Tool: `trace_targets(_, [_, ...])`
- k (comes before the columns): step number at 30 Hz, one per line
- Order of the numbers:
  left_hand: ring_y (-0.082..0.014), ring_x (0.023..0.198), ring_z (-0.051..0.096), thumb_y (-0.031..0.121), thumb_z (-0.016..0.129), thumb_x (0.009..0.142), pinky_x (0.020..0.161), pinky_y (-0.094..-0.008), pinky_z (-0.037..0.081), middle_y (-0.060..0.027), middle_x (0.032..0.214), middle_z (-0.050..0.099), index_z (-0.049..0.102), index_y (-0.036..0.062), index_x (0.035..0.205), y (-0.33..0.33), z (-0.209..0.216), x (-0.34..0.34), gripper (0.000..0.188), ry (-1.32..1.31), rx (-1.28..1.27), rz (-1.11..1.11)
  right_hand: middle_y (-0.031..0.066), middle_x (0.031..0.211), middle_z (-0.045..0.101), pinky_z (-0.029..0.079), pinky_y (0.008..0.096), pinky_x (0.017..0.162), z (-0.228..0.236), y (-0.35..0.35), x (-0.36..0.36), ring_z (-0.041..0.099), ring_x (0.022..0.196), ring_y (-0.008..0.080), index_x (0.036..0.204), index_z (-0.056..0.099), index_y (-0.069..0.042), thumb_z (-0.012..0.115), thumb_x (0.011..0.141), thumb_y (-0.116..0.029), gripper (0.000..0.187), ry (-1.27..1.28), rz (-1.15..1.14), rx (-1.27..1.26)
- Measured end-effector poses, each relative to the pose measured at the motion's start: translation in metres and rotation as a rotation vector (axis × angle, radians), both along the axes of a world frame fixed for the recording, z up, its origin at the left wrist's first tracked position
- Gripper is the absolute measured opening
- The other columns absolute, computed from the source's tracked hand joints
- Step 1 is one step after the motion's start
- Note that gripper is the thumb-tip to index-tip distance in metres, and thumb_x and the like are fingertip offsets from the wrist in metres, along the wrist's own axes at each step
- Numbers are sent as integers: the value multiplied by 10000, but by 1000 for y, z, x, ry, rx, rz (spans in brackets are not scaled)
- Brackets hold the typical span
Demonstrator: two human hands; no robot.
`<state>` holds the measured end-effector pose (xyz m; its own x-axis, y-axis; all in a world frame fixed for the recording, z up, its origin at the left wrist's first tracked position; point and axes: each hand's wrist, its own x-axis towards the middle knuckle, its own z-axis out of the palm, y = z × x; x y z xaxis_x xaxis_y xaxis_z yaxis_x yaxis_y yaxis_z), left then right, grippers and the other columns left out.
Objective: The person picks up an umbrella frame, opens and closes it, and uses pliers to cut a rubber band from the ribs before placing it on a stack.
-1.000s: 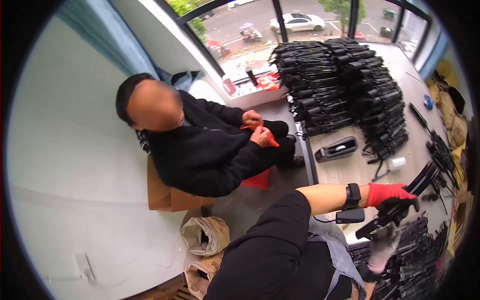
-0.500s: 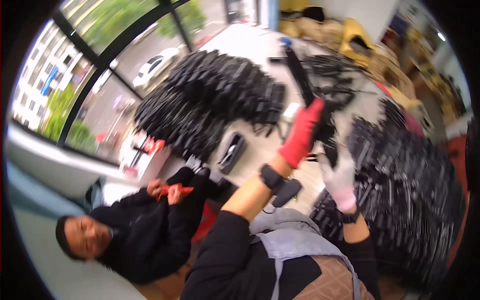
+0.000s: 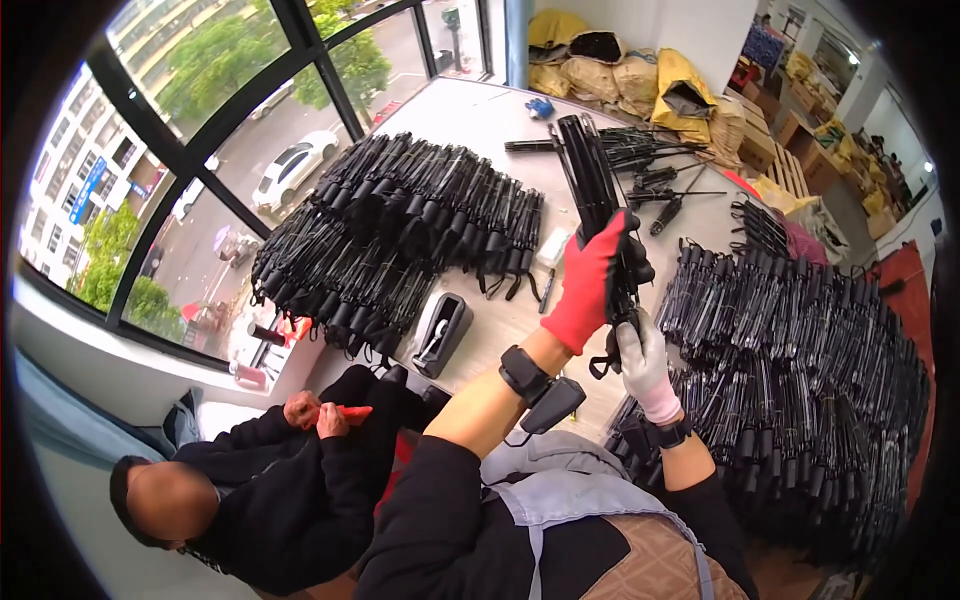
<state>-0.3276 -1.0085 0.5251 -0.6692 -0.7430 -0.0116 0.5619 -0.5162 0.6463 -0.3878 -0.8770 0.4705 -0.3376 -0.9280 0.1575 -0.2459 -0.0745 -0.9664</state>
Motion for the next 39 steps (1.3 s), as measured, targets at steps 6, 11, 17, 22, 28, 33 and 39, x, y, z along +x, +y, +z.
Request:
trace_targets(6, [-79, 474, 462, 319, 636, 903, 433, -239, 374, 29, 624, 503, 551, 115, 785, -25, 28, -2, 250, 50, -20, 9, 81, 993, 569, 459, 284, 789, 19, -20, 10, 550, 923, 147, 1222, 538, 15, 437, 1012, -201, 318, 108, -259, -83])
trace_targets(11, [-143, 760, 583, 71, 750, 726, 652, -281, 496, -66, 857, 587, 415, 37, 1251, 1, 69, -28, 623, 182, -283, -128, 167, 1133, 601, 460, 365, 896, 34, -35, -66, 590, 957, 300, 1260, 512, 68, 604, 878, -76, 419, 551, -302, -479])
trace_targets(17, [-219, 867, 604, 129, 704, 784, 776, -354, 493, -121, 1033, 599, 429, 27, 1242, -1, 28, -65, 544, -31, -553, 85, 186, 1213, 570, 414, 403, 985, 15, -48, -100, 548, 1120, 321, 1297, 484, 51, 655, 844, -63, 497, 724, -384, -594])
trace_targets(22, [-317, 921, 615, 278, 650, 846, 790, -409, 474, -211, 1018, 613, 446, 14, 1173, 13, 52, -60, 467, -187, -823, 520, 164, 1259, 544, 400, 402, 993, -20, -44, -136, 516, 1164, 296, 1297, 472, 30, 649, 856, -77, 487, 421, -290, -535])
trace_targets(28, [-352, 915, 604, 348, 656, 853, 773, -404, 478, -223, 936, 631, 482, 14, 1145, 28, 48, -20, 477, -391, -732, 426, 87, 1091, 561, 438, 339, 887, -23, -41, -92, 521, 1039, 192, 1181, 526, 12, 531, 900, -102, 303, -96, -119, -528])
trace_targets(33, [-283, 1078, 586, 372, 699, 835, 912, -404, 457, -190, 1139, 607, 474, -5, 1272, 10, 15, 15, 619, -468, -883, 132, 85, 839, 584, 449, 281, 520, -12, -13, -72, 561, 608, 156, 1149, 536, -16, 553, 958, -348, 383, -530, 283, -277])
trace_targets(39, [-309, 1242, 462, 511, 536, 931, 1041, -437, 386, -177, 1348, 454, 297, 74, 1430, -143, 31, 101, 706, 197, -24, 416, 39, 524, 491, 345, 233, 387, -34, 93, -62, 452, 410, 116, 1003, 564, 51, 568, 927, -478, 534, -599, 191, -111])
